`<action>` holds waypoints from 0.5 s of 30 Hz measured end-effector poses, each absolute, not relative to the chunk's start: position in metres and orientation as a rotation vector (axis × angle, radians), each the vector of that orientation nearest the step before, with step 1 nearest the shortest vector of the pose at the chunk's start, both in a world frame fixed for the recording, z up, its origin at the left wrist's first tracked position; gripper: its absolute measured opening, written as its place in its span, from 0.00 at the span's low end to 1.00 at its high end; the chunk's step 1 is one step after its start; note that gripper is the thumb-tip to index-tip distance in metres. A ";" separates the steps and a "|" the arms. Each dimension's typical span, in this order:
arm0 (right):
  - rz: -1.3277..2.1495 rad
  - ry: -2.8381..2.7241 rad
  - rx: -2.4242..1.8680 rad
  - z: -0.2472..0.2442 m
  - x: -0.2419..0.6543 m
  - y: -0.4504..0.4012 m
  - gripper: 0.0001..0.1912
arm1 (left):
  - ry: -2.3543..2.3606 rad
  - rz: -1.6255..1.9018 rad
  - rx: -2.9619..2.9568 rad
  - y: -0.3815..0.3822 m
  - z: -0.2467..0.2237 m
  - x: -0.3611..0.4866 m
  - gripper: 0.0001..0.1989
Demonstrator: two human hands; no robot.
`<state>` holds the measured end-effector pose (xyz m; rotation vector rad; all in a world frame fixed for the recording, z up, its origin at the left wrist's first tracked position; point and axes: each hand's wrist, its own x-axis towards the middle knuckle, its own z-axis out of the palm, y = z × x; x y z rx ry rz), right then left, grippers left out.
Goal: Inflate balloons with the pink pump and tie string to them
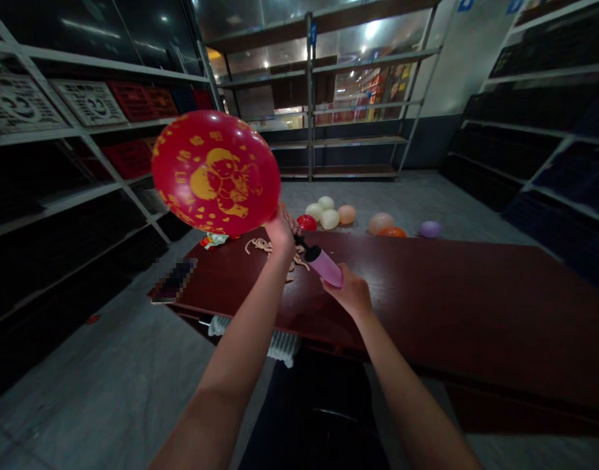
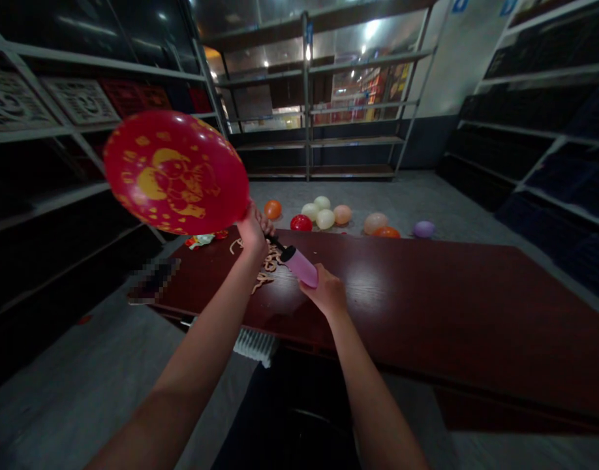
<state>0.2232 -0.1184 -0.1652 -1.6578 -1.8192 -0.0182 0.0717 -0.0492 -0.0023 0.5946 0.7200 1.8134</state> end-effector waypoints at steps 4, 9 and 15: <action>-0.063 -1.823 -1.701 -0.162 0.223 -0.119 0.17 | 0.788 1.733 0.547 -0.049 -0.033 0.089 0.25; -0.152 -1.924 -1.654 -0.162 0.219 -0.122 0.15 | 0.722 1.666 0.391 -0.051 -0.051 0.065 0.23; -0.209 -2.101 -1.601 -0.154 0.213 -0.131 0.13 | 0.729 1.796 0.258 -0.064 -0.077 0.017 0.22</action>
